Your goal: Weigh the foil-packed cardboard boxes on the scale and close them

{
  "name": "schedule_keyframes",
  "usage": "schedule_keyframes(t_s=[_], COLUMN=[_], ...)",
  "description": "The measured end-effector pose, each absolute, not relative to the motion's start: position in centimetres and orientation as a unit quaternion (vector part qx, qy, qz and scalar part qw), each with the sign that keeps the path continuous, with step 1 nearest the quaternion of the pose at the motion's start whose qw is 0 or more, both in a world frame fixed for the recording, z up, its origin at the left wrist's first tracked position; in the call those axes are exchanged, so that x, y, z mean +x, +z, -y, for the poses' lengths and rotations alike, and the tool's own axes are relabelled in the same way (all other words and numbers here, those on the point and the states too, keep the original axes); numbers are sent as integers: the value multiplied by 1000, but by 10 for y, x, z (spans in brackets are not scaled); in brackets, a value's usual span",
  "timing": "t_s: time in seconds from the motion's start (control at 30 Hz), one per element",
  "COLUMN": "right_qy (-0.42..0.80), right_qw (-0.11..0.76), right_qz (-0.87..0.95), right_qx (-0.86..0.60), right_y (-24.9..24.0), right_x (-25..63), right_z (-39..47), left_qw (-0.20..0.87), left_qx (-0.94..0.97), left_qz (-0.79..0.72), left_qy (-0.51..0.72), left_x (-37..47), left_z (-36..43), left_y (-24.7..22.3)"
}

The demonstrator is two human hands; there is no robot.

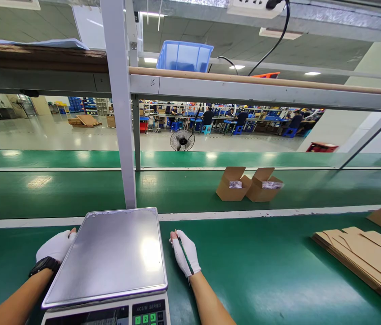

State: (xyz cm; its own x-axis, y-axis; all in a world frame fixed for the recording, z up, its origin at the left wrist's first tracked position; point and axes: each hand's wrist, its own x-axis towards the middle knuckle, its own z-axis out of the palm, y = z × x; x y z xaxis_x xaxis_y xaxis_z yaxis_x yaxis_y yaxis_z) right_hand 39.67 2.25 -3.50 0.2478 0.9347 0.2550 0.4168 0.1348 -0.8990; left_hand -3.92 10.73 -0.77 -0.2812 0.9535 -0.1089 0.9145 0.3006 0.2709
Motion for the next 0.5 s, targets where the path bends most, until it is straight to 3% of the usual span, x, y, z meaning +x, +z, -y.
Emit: schedule_keyframes(t_s=[0.5], right_qy=[243], right_qw=[499], right_qz=[566], right_qx=[-609], right_y=[-38], right_x=[398], right_z=[-25], left_qw=[137], left_qx=[587], left_qz=[-795], left_qy=[66], left_x=[-34], left_z=[-104], left_y=[2])
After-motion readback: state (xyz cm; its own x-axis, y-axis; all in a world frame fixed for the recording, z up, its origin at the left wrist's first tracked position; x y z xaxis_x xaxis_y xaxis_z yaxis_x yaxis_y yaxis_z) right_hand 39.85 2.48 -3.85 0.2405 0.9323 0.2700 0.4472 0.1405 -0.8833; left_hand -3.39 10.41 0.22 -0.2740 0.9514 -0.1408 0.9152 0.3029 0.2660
